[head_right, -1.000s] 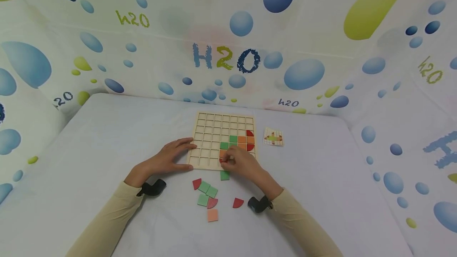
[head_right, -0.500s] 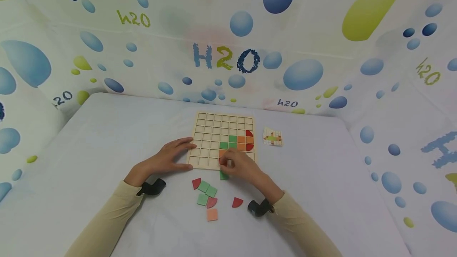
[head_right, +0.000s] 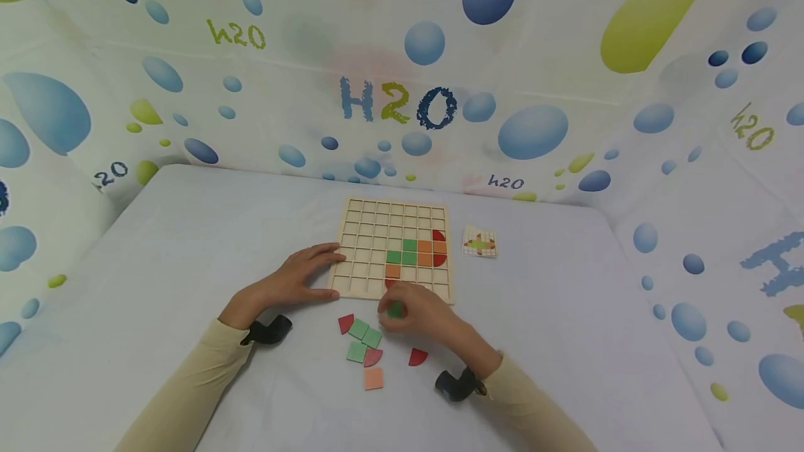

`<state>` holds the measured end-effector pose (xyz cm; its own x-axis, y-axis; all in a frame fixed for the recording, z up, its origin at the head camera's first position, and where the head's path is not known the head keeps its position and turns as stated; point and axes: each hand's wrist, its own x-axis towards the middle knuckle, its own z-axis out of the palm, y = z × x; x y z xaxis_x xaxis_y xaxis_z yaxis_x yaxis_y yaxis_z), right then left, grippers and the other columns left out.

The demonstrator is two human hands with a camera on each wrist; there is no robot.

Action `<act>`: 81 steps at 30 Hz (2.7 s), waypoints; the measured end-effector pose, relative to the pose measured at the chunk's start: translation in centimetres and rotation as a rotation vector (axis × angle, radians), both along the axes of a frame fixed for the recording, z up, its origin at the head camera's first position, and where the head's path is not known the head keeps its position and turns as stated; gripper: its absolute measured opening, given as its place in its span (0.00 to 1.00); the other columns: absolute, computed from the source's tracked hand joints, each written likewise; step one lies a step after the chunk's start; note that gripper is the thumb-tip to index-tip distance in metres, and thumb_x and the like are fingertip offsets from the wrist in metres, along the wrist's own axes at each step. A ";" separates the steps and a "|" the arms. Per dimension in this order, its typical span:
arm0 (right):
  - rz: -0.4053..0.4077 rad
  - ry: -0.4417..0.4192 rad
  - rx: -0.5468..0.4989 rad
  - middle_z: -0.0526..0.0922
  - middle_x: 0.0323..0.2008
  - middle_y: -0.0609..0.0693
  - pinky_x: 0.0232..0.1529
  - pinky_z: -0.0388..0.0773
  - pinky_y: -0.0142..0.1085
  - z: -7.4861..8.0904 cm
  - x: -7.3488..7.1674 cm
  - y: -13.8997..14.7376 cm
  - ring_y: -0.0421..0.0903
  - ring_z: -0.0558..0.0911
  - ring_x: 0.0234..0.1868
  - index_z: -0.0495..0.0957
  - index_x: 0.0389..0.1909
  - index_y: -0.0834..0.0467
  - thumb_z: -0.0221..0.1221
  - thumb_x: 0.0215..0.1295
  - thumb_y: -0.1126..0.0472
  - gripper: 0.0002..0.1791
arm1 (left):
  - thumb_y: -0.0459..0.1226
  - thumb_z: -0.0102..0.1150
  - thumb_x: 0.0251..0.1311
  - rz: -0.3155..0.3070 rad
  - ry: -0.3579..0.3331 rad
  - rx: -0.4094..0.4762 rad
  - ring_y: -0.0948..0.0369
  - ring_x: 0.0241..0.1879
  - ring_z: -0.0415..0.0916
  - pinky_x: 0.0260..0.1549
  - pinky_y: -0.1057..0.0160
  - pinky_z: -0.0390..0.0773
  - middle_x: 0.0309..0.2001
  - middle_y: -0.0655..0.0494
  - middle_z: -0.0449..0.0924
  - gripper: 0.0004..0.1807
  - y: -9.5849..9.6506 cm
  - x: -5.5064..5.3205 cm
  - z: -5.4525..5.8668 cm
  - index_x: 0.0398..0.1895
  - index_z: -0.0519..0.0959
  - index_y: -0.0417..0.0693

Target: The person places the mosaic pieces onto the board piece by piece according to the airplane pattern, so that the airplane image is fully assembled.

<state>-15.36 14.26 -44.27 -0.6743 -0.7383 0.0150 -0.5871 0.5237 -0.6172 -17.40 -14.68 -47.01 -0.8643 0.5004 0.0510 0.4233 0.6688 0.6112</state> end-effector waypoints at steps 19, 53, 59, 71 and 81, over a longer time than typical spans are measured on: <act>0.311 -0.127 0.021 0.81 0.34 0.39 0.33 0.69 0.21 -0.2 2.6 -0.2 0.33 0.73 0.33 0.83 0.38 0.51 0.68 0.61 0.57 0.06 | 0.47 0.67 0.58 -0.008 0.023 -0.006 0.41 0.71 0.55 0.66 0.37 0.52 0.72 0.41 0.58 0.35 0.0 0.1 0.1 0.66 0.69 0.45; 0.404 -0.039 0.185 0.78 0.41 0.35 0.38 0.69 0.19 0.0 4.0 -0.1 0.29 0.71 0.36 0.84 0.40 0.48 0.69 0.58 0.58 0.09 | 0.47 0.68 0.57 -0.005 0.025 0.002 0.42 0.71 0.55 0.66 0.37 0.52 0.72 0.41 0.58 0.35 0.0 0.1 -0.2 0.66 0.69 0.45; 0.401 -0.056 0.193 0.78 0.40 0.35 0.37 0.69 0.20 0.3 3.9 0.0 0.30 0.71 0.35 0.84 0.40 0.49 0.68 0.59 0.57 0.09 | 0.47 0.68 0.57 -0.002 0.009 0.000 0.43 0.71 0.54 0.67 0.38 0.51 0.73 0.42 0.57 0.35 0.0 0.0 -0.2 0.66 0.69 0.45; 0.186 -0.006 0.086 0.80 0.37 0.38 0.34 0.73 0.24 0.2 2.1 1.1 0.34 0.73 0.32 0.84 0.37 0.51 0.63 0.65 0.61 0.03 | 0.46 0.68 0.56 -0.009 0.014 0.011 0.43 0.71 0.54 0.67 0.38 0.51 0.73 0.42 0.57 0.35 0.0 -0.1 -0.3 0.66 0.69 0.45; 0.015 0.103 0.034 0.79 0.41 0.44 0.33 0.75 0.27 -0.6 1.2 1.8 0.36 0.73 0.32 0.83 0.36 0.53 0.65 0.61 0.65 0.05 | 0.46 0.69 0.57 -0.010 0.016 0.005 0.43 0.71 0.54 0.67 0.38 0.51 0.72 0.42 0.57 0.35 0.0 -0.2 -0.5 0.66 0.69 0.46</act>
